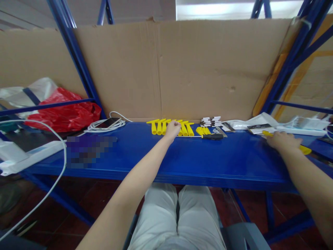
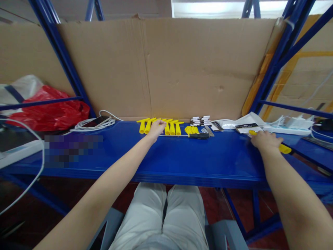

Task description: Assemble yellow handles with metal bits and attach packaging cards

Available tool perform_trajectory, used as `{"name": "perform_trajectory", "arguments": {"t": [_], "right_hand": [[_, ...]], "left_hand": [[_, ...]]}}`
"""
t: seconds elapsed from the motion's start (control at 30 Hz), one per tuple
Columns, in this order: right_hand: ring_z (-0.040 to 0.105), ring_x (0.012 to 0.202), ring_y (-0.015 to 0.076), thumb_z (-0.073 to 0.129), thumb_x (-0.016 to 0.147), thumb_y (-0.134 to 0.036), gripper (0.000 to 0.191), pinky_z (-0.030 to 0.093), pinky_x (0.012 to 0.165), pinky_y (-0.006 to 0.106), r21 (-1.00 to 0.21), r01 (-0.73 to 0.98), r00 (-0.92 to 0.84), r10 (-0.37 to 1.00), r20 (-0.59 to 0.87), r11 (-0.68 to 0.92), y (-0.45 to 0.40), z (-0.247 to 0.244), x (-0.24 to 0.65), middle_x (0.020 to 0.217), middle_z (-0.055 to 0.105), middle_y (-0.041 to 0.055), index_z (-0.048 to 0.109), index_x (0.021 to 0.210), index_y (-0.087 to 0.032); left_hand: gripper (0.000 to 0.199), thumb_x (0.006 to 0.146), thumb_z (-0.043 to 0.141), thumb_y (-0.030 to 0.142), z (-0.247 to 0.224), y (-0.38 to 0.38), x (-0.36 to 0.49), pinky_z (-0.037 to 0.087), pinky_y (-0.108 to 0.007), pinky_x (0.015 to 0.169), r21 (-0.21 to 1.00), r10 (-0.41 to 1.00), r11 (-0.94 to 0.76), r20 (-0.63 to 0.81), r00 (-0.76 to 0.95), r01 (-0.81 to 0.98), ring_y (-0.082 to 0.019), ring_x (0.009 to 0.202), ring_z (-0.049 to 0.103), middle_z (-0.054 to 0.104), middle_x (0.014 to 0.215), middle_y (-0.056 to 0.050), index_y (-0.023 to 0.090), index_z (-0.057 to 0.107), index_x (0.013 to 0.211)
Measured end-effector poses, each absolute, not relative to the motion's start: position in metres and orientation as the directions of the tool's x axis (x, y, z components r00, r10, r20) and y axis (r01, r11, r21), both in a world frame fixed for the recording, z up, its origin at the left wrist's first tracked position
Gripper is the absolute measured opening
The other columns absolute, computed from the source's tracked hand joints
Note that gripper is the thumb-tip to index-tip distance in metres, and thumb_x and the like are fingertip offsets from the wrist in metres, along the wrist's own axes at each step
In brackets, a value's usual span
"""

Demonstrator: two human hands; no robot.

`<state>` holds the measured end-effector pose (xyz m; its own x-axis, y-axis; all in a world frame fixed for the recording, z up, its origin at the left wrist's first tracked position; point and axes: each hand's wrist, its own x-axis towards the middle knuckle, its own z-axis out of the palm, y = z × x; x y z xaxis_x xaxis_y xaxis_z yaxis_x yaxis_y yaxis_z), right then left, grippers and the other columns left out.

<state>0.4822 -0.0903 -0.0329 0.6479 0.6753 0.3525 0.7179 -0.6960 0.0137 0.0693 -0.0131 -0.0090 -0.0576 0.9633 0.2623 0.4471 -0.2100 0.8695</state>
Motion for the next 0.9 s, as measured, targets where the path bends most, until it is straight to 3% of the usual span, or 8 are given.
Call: {"name": "perform_trajectory", "arguments": {"t": [0.13,0.23,0.37,0.47,0.7,0.9], "right_hand": [[0.055,0.121,0.0363,0.029,0.095,-0.028,0.051,0.044,0.090,0.050,0.047,0.782,0.548,0.723,0.420,-0.621,-0.092,-0.023,0.464,0.129,0.059,0.0286,0.067,0.122,-0.006],[0.058,0.115,0.0367,0.029,0.095,-0.021,0.049,0.044,0.087,0.046,0.128,0.836,0.422,0.775,0.470,-0.533,-0.090,-0.012,0.440,0.120,0.063,0.0302,0.070,0.112,-0.001],[0.062,0.105,0.0356,0.032,0.095,-0.022,0.045,0.044,0.079,0.042,0.164,0.889,0.284,0.797,0.534,-0.427,-0.081,0.004,0.402,0.109,0.068,0.0289,0.072,0.104,-0.004],[0.064,0.099,0.0312,0.035,0.094,-0.022,0.041,0.044,0.078,0.036,0.109,0.936,0.216,0.790,0.575,-0.335,-0.067,0.017,0.377,0.104,0.070,0.0253,0.073,0.101,-0.006],[0.066,0.094,0.0283,0.044,0.091,-0.030,0.033,0.047,0.076,0.033,-0.223,0.964,0.262,0.677,0.687,-0.147,-0.027,0.029,0.336,0.099,0.072,0.0170,0.073,0.100,-0.016],[0.068,0.089,0.0269,0.047,0.088,-0.027,0.030,0.049,0.075,0.031,-0.187,0.979,0.176,0.791,0.586,-0.080,-0.024,-0.004,0.316,0.093,0.075,0.0125,0.075,0.091,-0.020]], "left_hand": [[0.023,0.084,0.054,0.012,-0.010,-0.008,0.058,0.043,-0.042,0.104,0.668,0.911,-0.172,0.387,-0.141,0.724,-0.027,0.124,0.055,0.066,0.123,-0.011,0.019,0.066,0.102],[0.036,0.084,0.058,0.021,-0.012,-0.009,0.052,0.035,-0.055,0.108,0.546,0.921,-0.080,0.360,-0.148,0.834,-0.036,0.136,0.043,0.057,0.137,-0.015,0.021,0.062,0.119],[0.051,0.081,0.059,0.026,-0.019,-0.007,0.050,0.030,-0.058,0.111,0.452,0.944,-0.044,0.310,-0.111,0.891,-0.040,0.140,0.036,0.050,0.145,-0.019,0.016,0.058,0.131],[0.051,0.081,0.058,0.026,-0.023,-0.004,0.048,0.029,-0.060,0.111,0.408,0.953,-0.044,0.291,-0.084,0.912,-0.040,0.138,0.039,0.051,0.145,-0.019,0.017,0.059,0.131],[0.051,0.081,0.056,0.019,-0.024,-0.005,0.047,0.024,-0.065,0.113,0.323,0.964,-0.081,0.266,-0.009,0.943,-0.037,0.136,0.044,0.056,0.142,-0.016,0.019,0.060,0.132],[0.049,0.082,0.058,0.019,-0.027,-0.003,0.046,0.028,-0.063,0.112,0.300,0.962,-0.113,0.273,0.029,0.947,-0.037,0.134,0.045,0.059,0.139,-0.015,0.022,0.061,0.131]]}}
